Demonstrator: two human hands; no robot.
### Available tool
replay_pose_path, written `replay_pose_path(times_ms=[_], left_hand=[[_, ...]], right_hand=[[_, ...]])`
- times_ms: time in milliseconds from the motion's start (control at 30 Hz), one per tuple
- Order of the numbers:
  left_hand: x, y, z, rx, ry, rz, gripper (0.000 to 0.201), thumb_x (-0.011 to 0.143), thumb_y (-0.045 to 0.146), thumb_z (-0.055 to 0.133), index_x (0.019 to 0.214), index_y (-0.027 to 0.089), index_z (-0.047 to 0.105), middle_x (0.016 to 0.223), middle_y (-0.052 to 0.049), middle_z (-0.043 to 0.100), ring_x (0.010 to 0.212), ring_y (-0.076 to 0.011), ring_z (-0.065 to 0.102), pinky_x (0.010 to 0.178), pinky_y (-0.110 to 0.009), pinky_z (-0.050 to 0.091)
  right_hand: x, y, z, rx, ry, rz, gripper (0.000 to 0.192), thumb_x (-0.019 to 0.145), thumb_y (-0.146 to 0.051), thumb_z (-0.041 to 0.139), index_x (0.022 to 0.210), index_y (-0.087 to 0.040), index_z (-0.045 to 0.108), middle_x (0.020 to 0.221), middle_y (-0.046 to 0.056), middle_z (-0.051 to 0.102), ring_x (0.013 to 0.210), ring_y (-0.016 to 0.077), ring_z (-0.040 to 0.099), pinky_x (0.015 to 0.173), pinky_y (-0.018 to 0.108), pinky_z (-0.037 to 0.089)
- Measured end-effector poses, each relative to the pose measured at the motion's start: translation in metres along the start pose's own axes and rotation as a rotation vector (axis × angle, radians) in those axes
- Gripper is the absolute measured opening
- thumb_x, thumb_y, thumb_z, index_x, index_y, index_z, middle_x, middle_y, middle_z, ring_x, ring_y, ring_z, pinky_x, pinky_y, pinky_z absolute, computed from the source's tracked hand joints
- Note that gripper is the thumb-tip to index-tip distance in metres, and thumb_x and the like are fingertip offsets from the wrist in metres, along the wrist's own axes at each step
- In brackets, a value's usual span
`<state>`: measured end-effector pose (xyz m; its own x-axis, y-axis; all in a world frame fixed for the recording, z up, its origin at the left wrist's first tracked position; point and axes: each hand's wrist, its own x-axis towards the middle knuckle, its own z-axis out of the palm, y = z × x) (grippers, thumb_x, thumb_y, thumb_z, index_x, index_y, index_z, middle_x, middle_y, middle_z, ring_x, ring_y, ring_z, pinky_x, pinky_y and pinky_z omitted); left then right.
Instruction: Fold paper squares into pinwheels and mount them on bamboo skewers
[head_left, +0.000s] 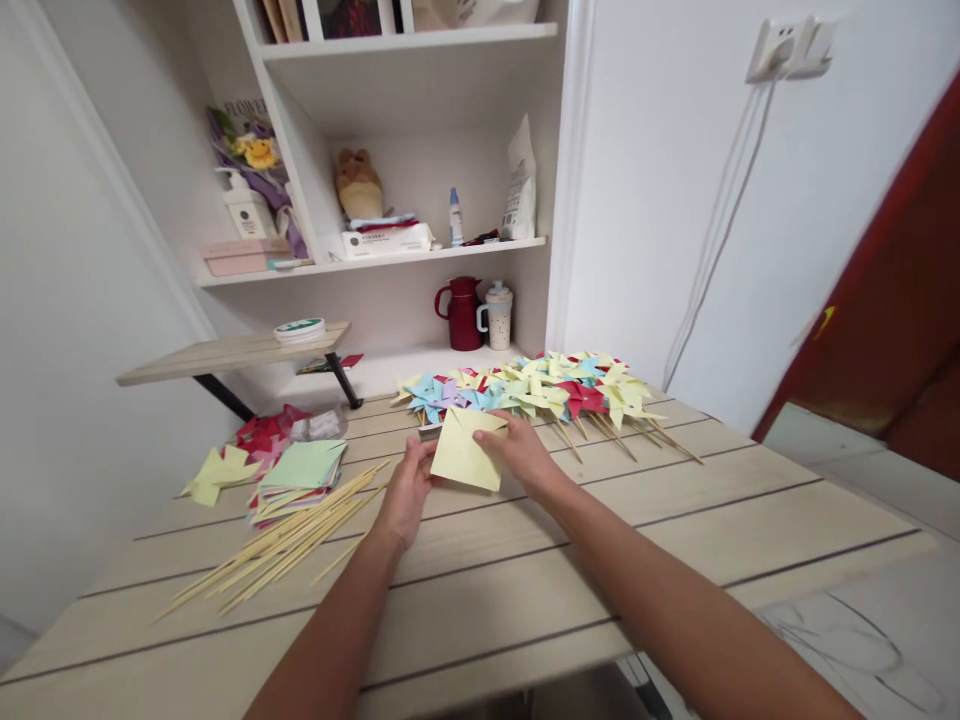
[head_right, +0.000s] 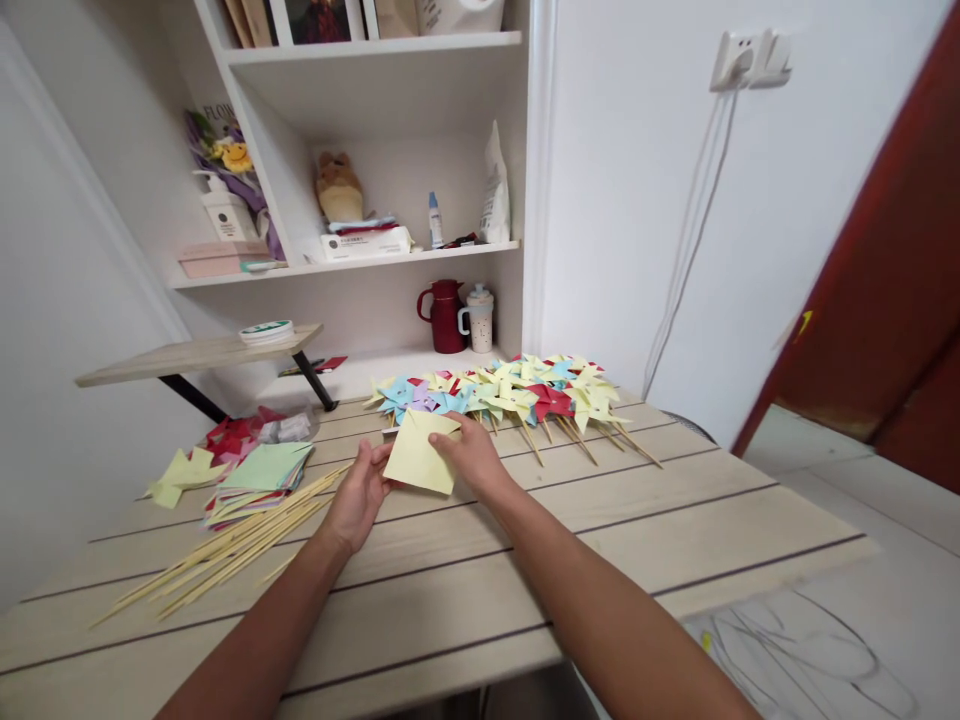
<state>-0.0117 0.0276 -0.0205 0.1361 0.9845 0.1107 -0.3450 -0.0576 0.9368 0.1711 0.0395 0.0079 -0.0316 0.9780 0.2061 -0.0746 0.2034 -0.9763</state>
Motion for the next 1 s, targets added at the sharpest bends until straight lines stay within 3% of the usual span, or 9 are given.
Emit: replay_pose_path(times_ms=[133,267,400,533,667,800,1000], left_hand=[[-0.0006,0.0008,-0.0017,-0.034,-0.054,-0.038,0.063,0.086,0.068,0.049,0.113,0.015,0.07,0.114,-0.013,0.073,0.111,-0.0284,0.063,0.094,-0.038,0.045],[-0.0025,0.0015,-0.0017,-0.021,-0.125,-0.043,0.052,0.084,0.056,0.062,0.112,0.012,0.072,0.109,-0.014,0.075,0.104,-0.0276,0.067,0.093,-0.037,0.047],[-0.0031,-0.001,-0.0045,0.042,-0.075,-0.05,0.042,0.075,0.043,0.077,0.102,0.011,0.075,0.099,-0.013,0.077,0.089,-0.0256,0.071,0.085,-0.035,0.051],[-0.0006,-0.0028,-0.0074,0.044,0.078,-0.017,0.038,0.069,0.041,0.081,0.091,0.01,0.076,0.086,-0.011,0.077,0.077,-0.0238,0.071,0.078,-0.035,0.053],[0.0008,0.0007,-0.0062,-0.053,0.179,0.045,0.041,0.065,0.041,0.084,0.092,0.01,0.075,0.087,-0.012,0.077,0.079,-0.0248,0.072,0.081,-0.037,0.054],[-0.0003,0.0041,-0.0037,-0.084,0.176,0.042,0.043,0.066,0.04,0.083,0.097,0.01,0.074,0.09,-0.013,0.077,0.086,-0.0263,0.072,0.082,-0.037,0.054],[-0.0028,0.0061,0.0003,-0.022,0.104,0.015,0.04,0.069,0.042,0.082,0.092,0.01,0.075,0.097,-0.014,0.077,0.091,-0.0253,0.071,0.084,-0.034,0.052]], right_hand=[[0.0,0.0021,-0.0012,-0.069,-0.045,-0.015,0.025,0.07,-0.032,0.07,0.09,-0.016,0.068,0.08,0.005,0.072,0.068,0.0194,0.064,0.06,0.029,0.047],[-0.0018,0.004,-0.0015,-0.105,-0.136,-0.03,0.022,0.069,-0.032,0.072,0.085,-0.017,0.07,0.078,0.005,0.072,0.069,0.0197,0.064,0.061,0.029,0.047],[-0.0056,0.003,0.001,-0.064,-0.256,0.01,0.026,0.068,-0.033,0.074,0.088,-0.017,0.071,0.079,0.004,0.072,0.07,0.019,0.065,0.065,0.03,0.049],[-0.0081,-0.002,0.003,0.051,-0.243,0.035,0.035,0.065,-0.029,0.078,0.097,-0.019,0.068,0.086,0.003,0.073,0.077,0.0196,0.066,0.071,0.031,0.05],[-0.0068,-0.0034,0.0018,0.175,-0.196,0.161,0.047,0.059,-0.025,0.083,0.102,-0.02,0.065,0.075,0.001,0.071,0.074,0.0196,0.067,0.074,0.033,0.05],[-0.0021,0.0014,0.0003,0.221,-0.098,0.162,0.046,0.057,-0.023,0.084,0.098,-0.02,0.066,0.07,0.0,0.069,0.069,0.0178,0.065,0.072,0.032,0.049],[-0.0002,0.0037,0.0018,0.213,-0.074,0.129,0.039,0.057,-0.023,0.083,0.092,-0.018,0.069,0.068,0.001,0.069,0.064,0.0157,0.061,0.067,0.03,0.047]])
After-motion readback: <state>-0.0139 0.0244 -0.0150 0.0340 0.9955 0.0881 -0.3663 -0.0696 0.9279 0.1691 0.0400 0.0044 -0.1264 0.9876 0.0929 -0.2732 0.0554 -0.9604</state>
